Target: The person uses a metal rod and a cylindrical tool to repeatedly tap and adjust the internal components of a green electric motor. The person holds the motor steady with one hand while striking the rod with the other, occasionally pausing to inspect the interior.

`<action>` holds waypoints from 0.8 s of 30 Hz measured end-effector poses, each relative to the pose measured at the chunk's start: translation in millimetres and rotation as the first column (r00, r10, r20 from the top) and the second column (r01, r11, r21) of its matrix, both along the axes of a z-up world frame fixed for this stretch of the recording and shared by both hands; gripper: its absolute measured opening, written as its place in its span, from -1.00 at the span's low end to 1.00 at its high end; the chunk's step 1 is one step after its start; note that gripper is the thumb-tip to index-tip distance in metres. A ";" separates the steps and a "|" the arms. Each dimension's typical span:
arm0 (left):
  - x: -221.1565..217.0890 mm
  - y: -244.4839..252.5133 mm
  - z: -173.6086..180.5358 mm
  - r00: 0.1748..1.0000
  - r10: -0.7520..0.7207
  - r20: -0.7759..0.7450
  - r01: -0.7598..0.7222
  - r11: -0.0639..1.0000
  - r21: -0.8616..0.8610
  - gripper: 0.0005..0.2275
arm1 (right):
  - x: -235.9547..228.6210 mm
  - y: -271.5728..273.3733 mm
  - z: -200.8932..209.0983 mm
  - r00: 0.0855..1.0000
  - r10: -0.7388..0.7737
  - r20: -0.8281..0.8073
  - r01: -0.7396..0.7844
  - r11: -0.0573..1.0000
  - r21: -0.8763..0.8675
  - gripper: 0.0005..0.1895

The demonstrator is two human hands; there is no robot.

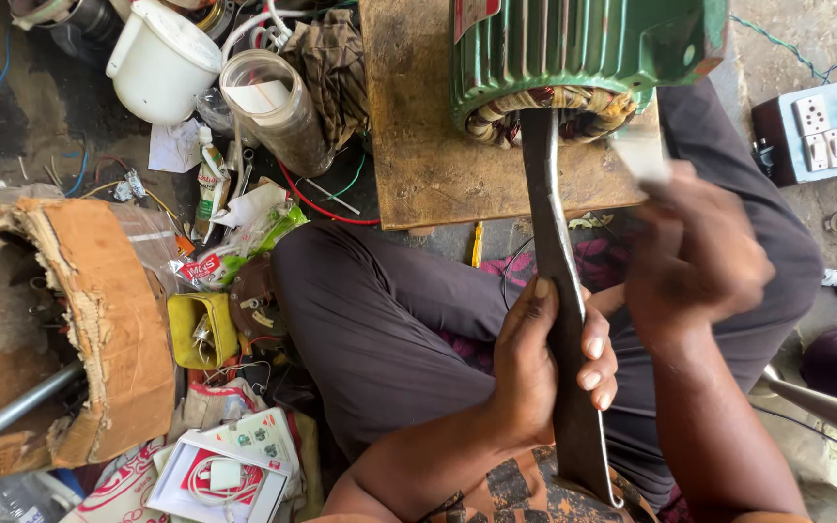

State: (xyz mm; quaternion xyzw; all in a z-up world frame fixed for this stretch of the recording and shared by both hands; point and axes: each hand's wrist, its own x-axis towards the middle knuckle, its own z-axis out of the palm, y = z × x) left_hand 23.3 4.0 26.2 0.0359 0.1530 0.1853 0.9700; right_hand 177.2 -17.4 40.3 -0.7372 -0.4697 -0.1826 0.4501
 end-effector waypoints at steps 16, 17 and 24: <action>0.3 -8.8 -9.6 0.992 0.054 0.113 -0.049 0.998 -0.040 -0.69 | 3.5 -2.3 -2.2 0.996 0.058 -0.065 -0.066 0.988 -0.138 -0.81; 1.1 -7.4 -10.7 0.994 0.042 0.096 -0.040 0.999 -0.028 -0.71 | 2.6 -0.5 -5.4 0.994 0.042 -0.100 -0.047 0.997 -0.056 -0.84; -1.0 -12.3 -2.9 0.999 0.048 0.017 -0.047 0.998 -0.029 -0.71 | -3.3 -6.8 -5.3 0.983 0.100 -0.157 -0.109 0.993 -0.053 -0.83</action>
